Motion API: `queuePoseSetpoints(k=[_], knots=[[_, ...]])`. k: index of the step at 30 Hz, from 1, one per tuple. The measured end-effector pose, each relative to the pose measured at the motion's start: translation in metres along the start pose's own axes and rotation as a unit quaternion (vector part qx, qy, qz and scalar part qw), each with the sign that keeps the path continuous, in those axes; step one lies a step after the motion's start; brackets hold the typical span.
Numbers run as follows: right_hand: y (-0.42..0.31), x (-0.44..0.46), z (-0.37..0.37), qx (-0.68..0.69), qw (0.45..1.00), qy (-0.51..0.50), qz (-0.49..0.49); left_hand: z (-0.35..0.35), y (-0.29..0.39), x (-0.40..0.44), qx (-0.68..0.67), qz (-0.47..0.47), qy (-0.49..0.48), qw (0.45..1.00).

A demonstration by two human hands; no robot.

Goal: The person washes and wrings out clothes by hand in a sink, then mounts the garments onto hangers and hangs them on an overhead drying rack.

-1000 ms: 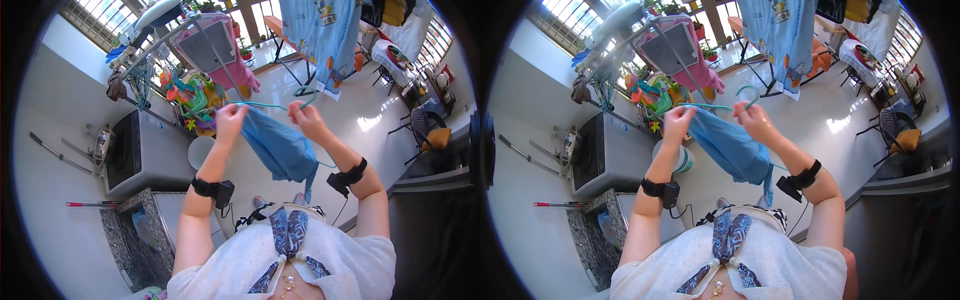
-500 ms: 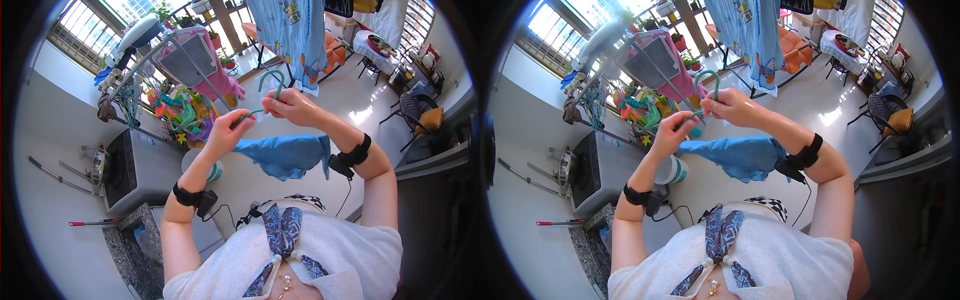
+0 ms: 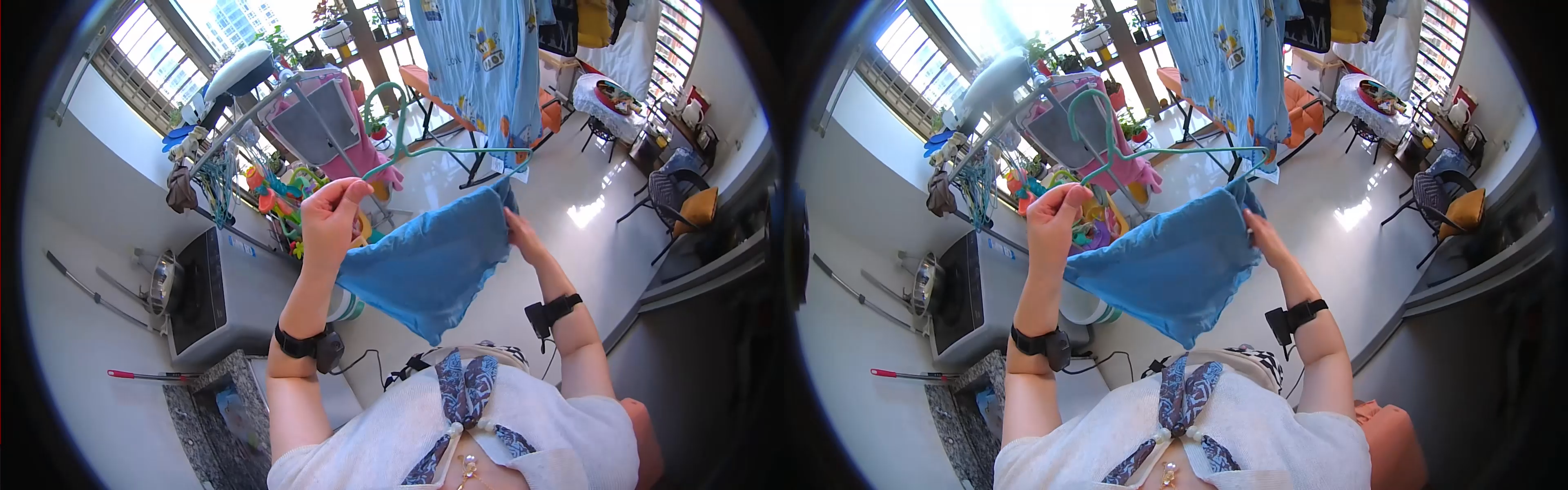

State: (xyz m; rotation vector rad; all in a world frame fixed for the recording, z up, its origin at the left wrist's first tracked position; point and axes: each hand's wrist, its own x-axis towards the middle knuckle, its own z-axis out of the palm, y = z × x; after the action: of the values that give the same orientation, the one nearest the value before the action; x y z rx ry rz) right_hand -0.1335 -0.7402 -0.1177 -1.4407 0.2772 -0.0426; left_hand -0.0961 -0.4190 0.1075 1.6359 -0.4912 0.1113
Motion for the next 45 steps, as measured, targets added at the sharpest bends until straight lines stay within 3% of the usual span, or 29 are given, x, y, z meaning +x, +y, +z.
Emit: queuePoseSetpoints(k=[1, 2, 5, 12, 14, 18, 20, 21, 25, 27, 28, 30, 32, 33, 34, 36, 38, 40, 41, 43, 45], knots=[[0.003, -0.002, 0.004, -0.038, 0.993, -0.074, 0.081, -0.005, -0.002, -0.001, 0.0, 0.001, -0.001, 1.0], [0.006, -0.003, 0.007, -0.038, 0.993, -0.074, 0.081, -0.009, -0.006, -0.002, 0.001, 0.003, 0.013, 1.0], [-0.012, -0.021, 0.023, -0.154, 0.95, -0.21, 0.174, -0.024, -0.014, -0.009, 0.016, 0.001, 0.049, 0.999], [0.025, -0.001, 0.036, -0.277, 0.916, -0.231, 0.178, -0.061, -0.023, -0.035, 0.011, -0.033, 0.113, 0.993], [0.025, -0.006, 0.045, -0.214, 0.932, -0.282, 0.075, -0.068, -0.029, -0.041, 0.015, -0.028, 0.134, 0.99], [0.008, -0.01, 0.047, -0.328, 0.908, -0.25, 0.076, -0.082, -0.035, -0.054, 0.038, -0.033, 0.167, 0.985], [-0.027, -0.022, 0.05, -0.277, 0.919, -0.172, -0.224, -0.086, -0.046, -0.058, 0.028, -0.047, 0.169, 0.984], [-0.035, -0.018, 0.049, -0.233, 0.957, -0.159, -0.061, -0.087, -0.053, -0.06, 0.02, -0.059, 0.164, 0.984], [-0.07, 0.001, 0.063, -0.196, 0.965, -0.125, -0.124, -0.063, -0.072, -0.064, 0.053, -0.037, 0.146, 0.987], [-0.104, -0.014, 0.109, -0.045, 0.971, -0.155, -0.176, -0.05, -0.083, -0.062, 0.08, -0.056, 0.102, 0.99], [-0.115, -0.033, 0.132, -0.073, 0.98, -0.143, -0.114, -0.043, -0.08, -0.061, 0.078, -0.055, 0.103, 0.99], [-0.134, -0.046, 0.15, -0.156, 0.925, -0.316, -0.142, -0.036, -0.071, -0.059, 0.018, -0.075, 0.065, 0.995], [-0.131, -0.021, 0.133, -0.197, 0.925, -0.141, -0.293, -0.04, -0.069, -0.061, 0.015, -0.065, 0.054, 0.996], [-0.133, 0.001, 0.112, -0.218, 0.924, -0.008, -0.314, -0.044, -0.065, -0.063, -0.005, -0.042, 0.092, 0.995], [-0.13, 0.01, 0.095, -0.222, 0.922, -0.008, -0.317, -0.049, -0.063, -0.063, -0.025, -0.016, 0.133, 0.991], [-0.128, 0.022, 0.075, -0.213, 0.912, 0.194, -0.293, -0.055, -0.065, -0.063, -0.056, -0.026, 0.148, 0.987], [-0.129, 0.0, 0.105, -0.261, 0.893, 0.183, -0.318, -0.051, -0.059, -0.064, -0.066, -0.052, 0.078, 0.993], [-0.13, -0.021, 0.133, -0.284, 0.887, -0.02, -0.363, -0.044, -0.058, -0.062, -0.082, -0.057, 0.046, 0.994], [-0.132, -0.016, 0.126, -0.315, 0.879, -0.014, -0.356, -0.043, -0.054, -0.061, -0.071, -0.045, 0.045, 0.995], [-0.134, 0.023, 0.082, -0.376, 0.819, 0.168, -0.398, -0.046, -0.043, -0.061, -0.059, -0.042, 0.042, 0.997], [-0.16, 0.011, 0.071, -0.356, 0.848, 0.287, -0.268, -0.056, -0.028, -0.056, -0.058, -0.03, 0.065, 0.996]])
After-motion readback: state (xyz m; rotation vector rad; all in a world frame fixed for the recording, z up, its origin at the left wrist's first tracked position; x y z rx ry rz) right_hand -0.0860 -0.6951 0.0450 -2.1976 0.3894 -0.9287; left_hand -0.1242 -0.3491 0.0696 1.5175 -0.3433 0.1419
